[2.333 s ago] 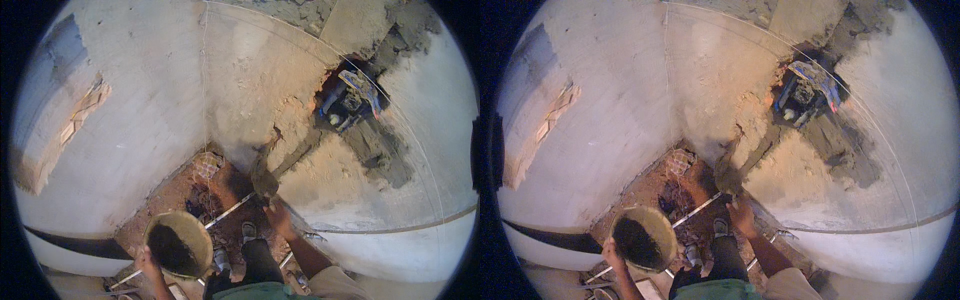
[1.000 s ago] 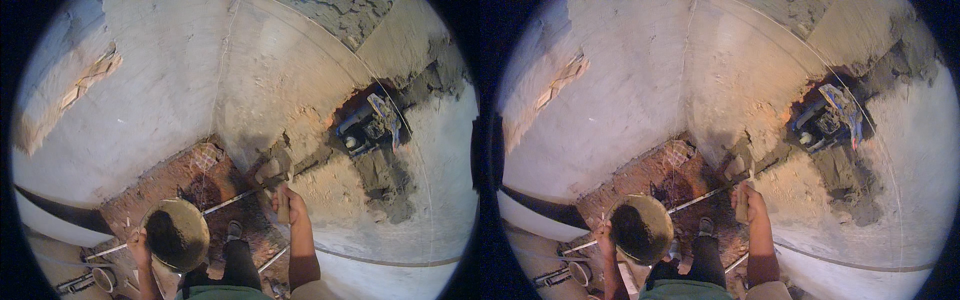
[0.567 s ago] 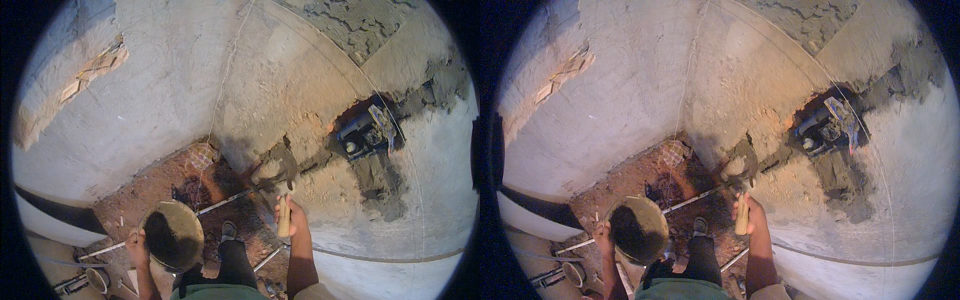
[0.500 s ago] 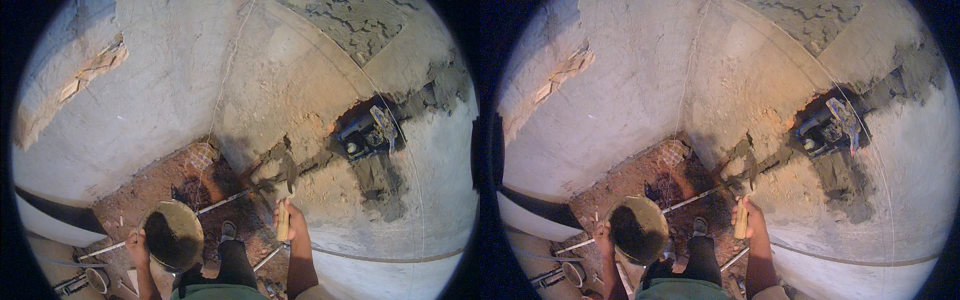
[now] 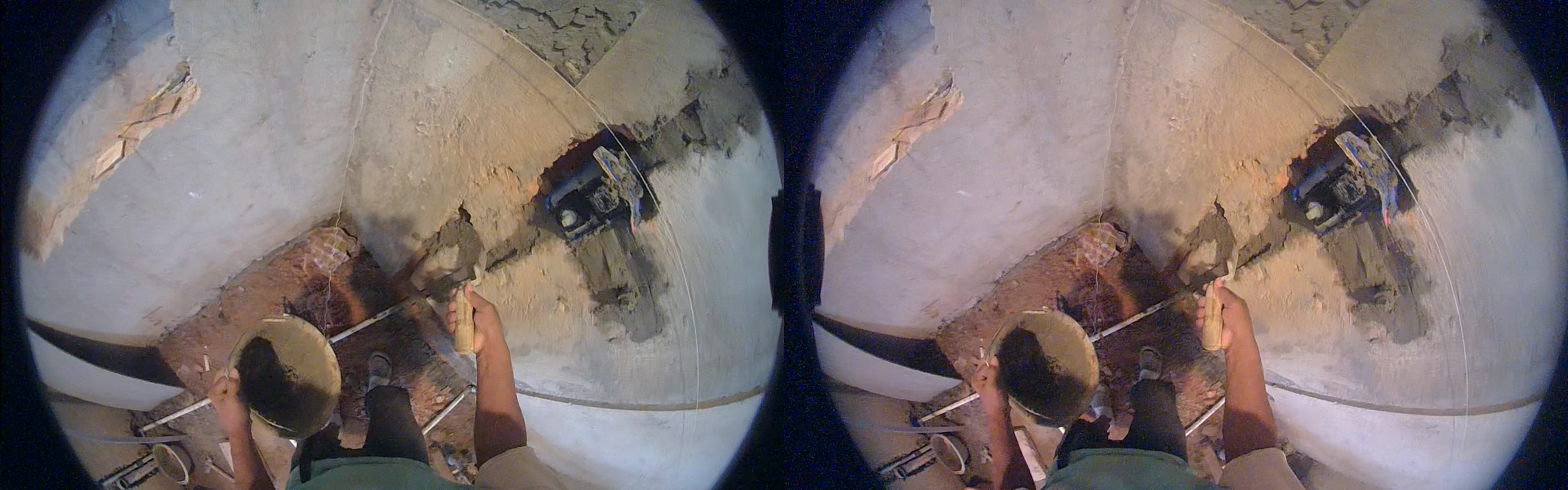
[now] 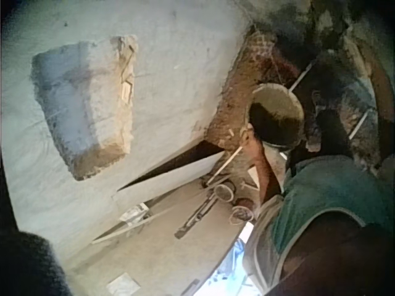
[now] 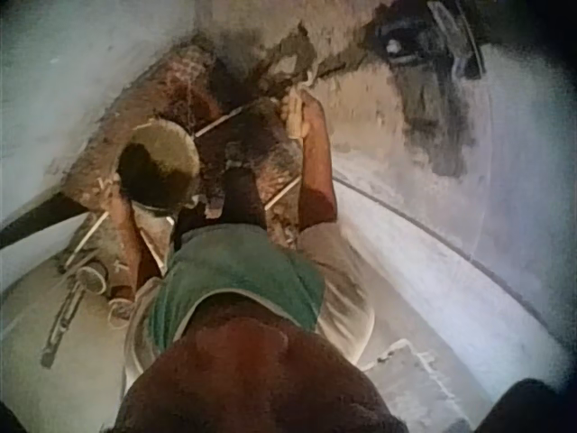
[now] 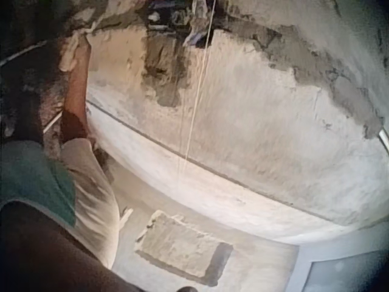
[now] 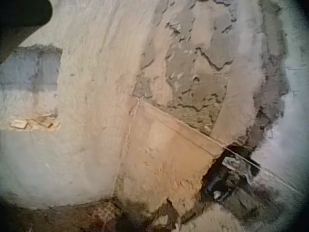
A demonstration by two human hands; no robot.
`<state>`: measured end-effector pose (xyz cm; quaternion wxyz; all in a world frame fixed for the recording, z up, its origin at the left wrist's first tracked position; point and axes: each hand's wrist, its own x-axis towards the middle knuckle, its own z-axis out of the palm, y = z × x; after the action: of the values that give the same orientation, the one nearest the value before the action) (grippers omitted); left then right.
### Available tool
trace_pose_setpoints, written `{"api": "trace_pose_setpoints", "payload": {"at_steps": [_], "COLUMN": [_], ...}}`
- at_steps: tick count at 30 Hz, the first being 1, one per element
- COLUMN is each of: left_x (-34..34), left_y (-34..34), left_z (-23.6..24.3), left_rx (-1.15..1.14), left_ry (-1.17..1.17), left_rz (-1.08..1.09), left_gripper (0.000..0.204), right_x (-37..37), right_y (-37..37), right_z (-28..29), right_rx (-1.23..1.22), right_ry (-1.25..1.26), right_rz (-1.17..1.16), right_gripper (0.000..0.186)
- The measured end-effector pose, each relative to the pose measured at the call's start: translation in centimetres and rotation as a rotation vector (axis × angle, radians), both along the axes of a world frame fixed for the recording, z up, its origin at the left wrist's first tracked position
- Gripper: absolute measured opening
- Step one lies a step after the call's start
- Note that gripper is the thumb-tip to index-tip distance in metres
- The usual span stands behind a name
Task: The person uses a trowel to apply cement from a bucket onto the lower part of a wall and around exposed pipes.
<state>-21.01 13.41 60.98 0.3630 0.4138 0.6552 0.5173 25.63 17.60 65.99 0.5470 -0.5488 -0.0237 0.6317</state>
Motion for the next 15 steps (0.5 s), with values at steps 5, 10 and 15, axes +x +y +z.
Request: {"api": "trace_pose_setpoints", "payload": {"at_steps": [5, 10, 15], "left_x": [0.4, 2.2, 2.8], "left_y": [-0.4, 0.2, 0.1], "left_z": [1.6, 3.7, 6.0], "left_rx": [0.004, 0.162, 0.29], "left_ry": [0.083, 0.089, 0.122], "left_rz": [0.019, -0.05, -0.179], "left_gripper": [0.044, 0.038, 0.027], "right_x": [-3.5, -8.4, -17.4], "right_y": [-4.6, -14.3, -20.8], "right_z": [3.4, 1.9, 1.5], "right_rx": [-0.041, 0.017, 0.074], "right_ry": [-0.223, -0.721, -1.681], "right_rz": [0.046, 0.536, 0.818], "right_gripper": [0.024, 0.03, 0.045]}}
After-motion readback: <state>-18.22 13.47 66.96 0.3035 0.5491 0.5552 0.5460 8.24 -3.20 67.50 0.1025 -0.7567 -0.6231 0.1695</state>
